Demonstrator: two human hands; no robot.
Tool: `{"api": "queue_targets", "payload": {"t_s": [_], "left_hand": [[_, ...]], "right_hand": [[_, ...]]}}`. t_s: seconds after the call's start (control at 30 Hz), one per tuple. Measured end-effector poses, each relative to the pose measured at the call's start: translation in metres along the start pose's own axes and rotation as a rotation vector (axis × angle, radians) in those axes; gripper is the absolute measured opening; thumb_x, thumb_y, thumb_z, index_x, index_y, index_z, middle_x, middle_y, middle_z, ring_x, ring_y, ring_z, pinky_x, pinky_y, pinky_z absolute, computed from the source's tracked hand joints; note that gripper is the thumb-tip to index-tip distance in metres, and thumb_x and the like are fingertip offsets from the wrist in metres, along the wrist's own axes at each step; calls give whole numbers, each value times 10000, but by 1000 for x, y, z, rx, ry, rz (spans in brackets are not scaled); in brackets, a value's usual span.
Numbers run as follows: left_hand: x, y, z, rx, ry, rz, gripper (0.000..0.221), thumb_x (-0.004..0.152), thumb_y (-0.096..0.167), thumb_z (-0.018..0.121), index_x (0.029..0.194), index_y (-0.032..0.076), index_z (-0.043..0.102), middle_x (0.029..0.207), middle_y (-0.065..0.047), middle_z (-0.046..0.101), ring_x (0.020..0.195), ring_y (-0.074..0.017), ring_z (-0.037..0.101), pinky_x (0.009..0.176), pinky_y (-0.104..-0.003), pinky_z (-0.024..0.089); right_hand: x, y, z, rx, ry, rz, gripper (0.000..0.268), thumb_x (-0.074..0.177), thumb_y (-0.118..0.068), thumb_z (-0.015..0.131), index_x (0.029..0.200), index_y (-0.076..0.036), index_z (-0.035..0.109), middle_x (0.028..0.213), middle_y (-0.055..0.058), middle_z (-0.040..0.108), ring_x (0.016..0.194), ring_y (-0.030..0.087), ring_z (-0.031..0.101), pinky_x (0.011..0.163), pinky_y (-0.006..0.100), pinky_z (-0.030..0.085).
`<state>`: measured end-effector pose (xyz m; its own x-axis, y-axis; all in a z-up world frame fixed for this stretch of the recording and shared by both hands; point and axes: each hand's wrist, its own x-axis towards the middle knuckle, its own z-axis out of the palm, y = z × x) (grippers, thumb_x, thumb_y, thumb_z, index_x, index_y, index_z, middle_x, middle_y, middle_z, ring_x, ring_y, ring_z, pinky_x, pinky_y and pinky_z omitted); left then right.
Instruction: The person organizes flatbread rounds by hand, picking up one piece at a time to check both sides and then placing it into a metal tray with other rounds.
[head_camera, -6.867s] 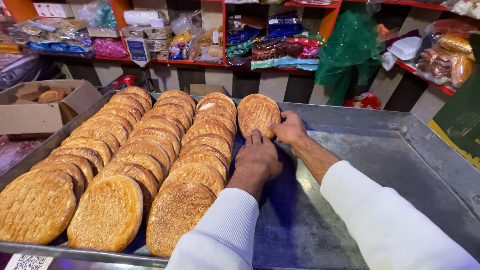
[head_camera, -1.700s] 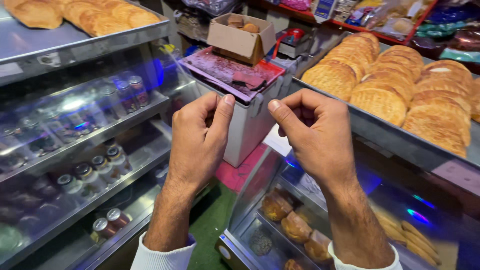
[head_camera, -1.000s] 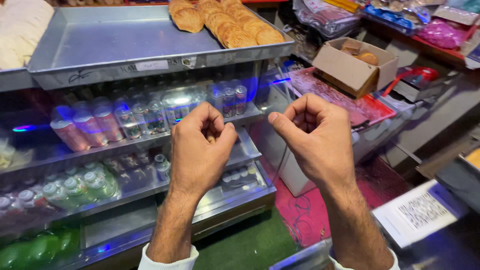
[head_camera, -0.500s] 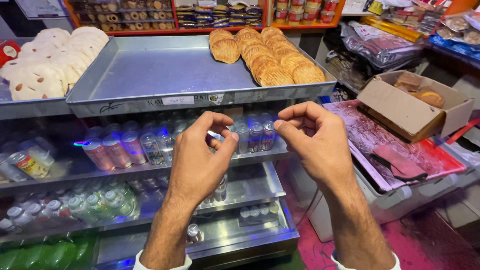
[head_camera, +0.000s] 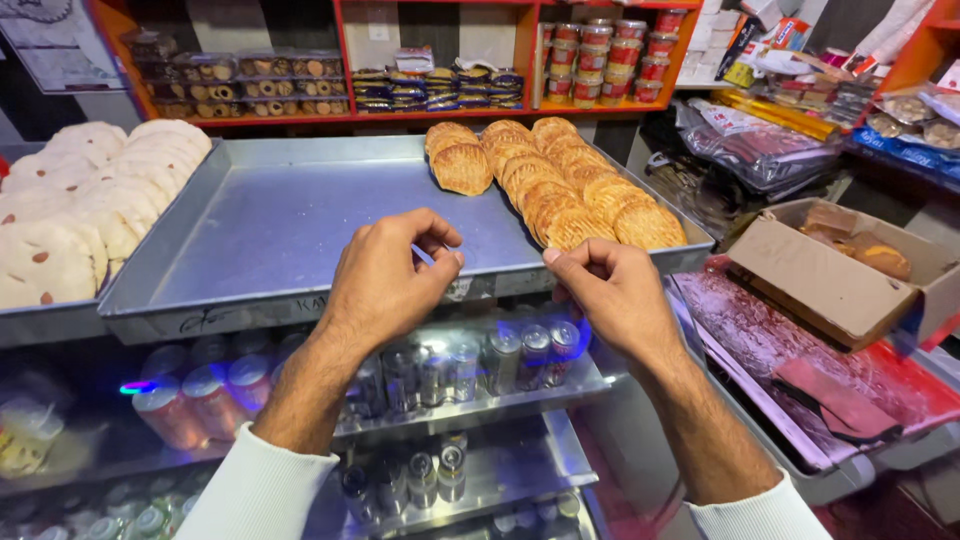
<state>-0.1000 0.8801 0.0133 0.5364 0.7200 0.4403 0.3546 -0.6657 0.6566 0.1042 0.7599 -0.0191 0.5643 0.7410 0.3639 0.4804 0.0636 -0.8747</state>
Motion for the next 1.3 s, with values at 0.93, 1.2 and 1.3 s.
{"api": "queue_targets", "payload": {"t_s": [0.93, 1.2, 1.3], "left_hand": [[259, -190, 93, 83, -87, -556, 190, 751, 243, 667, 880, 283, 800, 1050, -90, 782, 1101, -315, 723, 935, -427, 576], [315, -232, 137, -86, -18, -517, 503, 772, 261, 700, 1275, 284, 709, 1229, 104, 741, 1273, -172, 627, 1090, -385, 511], [333, -261, 156, -91, 40, -530, 500, 785, 273, 713, 1284, 295, 703, 1236, 122, 737, 1275, -137, 621, 1092, -368, 515]], "right_hand": [[305, 135, 151, -222, -170, 361, 539, 820, -148, 755, 1324, 4, 644, 987, 273, 686, 651, 330, 758, 586, 394, 676], [323, 116, 172, -186, -180, 398, 450, 884, -178, 671, 1237, 82, 571, 744, 248, 726, 586, 316, 749, 579, 382, 661], [323, 115, 181, -253, -173, 404, 400, 868, -203, 690, 1139, 77, 597, 680, 205, 726, 540, 290, 738, 553, 351, 646]]}}
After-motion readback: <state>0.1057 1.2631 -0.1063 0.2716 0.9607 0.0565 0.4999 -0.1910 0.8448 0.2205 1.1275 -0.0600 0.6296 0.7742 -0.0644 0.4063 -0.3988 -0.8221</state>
